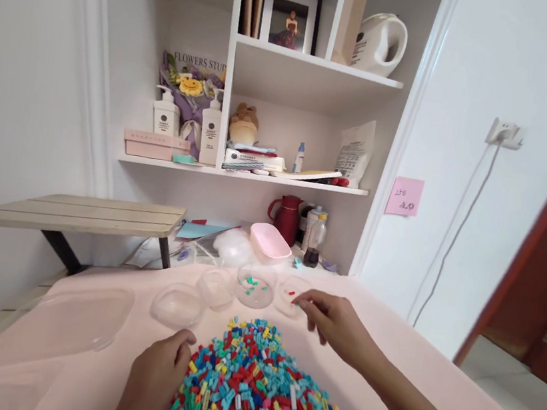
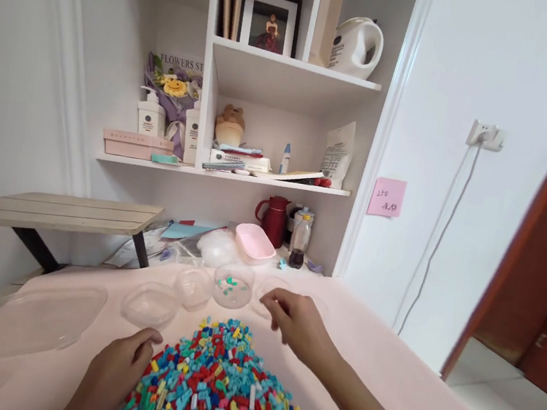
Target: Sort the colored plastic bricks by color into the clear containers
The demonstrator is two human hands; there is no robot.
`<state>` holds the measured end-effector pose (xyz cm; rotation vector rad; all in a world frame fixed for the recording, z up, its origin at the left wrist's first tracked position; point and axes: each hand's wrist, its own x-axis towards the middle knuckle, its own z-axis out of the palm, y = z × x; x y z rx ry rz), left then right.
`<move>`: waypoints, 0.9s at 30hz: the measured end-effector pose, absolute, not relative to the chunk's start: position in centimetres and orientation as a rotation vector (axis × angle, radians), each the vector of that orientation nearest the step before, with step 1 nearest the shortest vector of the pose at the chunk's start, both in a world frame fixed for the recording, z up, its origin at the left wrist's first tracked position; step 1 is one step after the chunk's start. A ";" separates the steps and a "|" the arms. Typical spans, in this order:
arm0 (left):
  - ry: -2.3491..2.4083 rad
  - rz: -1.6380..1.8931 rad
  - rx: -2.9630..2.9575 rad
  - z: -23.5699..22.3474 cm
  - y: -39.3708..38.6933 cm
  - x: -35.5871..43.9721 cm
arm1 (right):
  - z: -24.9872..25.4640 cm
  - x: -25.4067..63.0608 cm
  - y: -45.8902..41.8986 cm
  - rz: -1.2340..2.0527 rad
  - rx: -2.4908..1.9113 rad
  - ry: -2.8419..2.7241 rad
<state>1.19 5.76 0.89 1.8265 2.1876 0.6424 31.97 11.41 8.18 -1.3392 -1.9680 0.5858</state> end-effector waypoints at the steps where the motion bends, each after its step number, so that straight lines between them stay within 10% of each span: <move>1: 2.192 0.654 1.823 0.9 5.8 1.2 | 7.8 32.2 10.7 0.629 -1.347 -1.963; 10: 2.196 0.691 1.837 0.7 5.7 1.1 | 3.9 37.7 10.3 1.533 -1.284 -2.189; 27: 2.220 0.699 1.843 1.0 6.0 1.1 | 1.6 39.2 9.7 1.477 -1.532 -2.127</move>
